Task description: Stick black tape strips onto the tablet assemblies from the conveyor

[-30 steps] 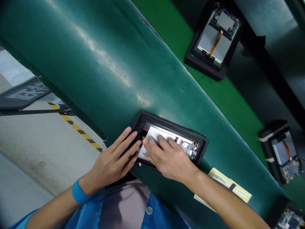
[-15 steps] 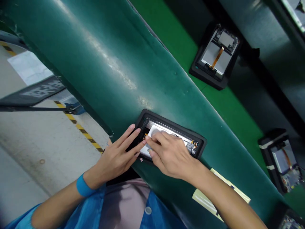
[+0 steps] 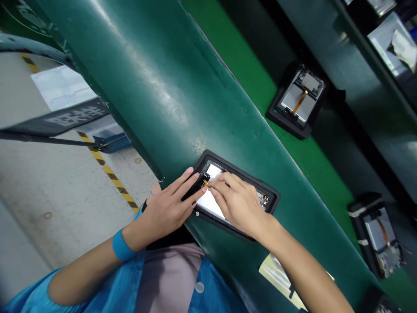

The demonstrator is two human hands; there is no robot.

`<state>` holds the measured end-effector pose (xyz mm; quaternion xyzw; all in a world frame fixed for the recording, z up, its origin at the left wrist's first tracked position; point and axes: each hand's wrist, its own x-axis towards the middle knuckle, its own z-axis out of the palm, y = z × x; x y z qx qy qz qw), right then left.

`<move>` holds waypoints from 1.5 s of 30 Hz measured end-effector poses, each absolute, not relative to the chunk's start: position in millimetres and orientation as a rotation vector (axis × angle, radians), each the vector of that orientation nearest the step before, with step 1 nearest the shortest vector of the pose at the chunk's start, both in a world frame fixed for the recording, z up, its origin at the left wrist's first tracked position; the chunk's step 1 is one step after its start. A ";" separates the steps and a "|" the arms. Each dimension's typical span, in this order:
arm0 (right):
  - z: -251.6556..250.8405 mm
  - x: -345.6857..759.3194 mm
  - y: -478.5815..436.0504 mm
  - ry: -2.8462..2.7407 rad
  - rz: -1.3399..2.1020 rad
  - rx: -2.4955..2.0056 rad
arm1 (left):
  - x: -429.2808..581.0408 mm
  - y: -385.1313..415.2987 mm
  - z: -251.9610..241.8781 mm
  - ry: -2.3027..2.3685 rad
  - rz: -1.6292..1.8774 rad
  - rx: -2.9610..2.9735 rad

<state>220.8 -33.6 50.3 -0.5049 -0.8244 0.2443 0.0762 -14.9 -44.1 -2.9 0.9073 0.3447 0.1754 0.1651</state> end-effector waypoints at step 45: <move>80.8 183.5 -46.4 -2.252 1.011 -1.009 | -37.7 -53.9 45.8 0.722 0.602 1.996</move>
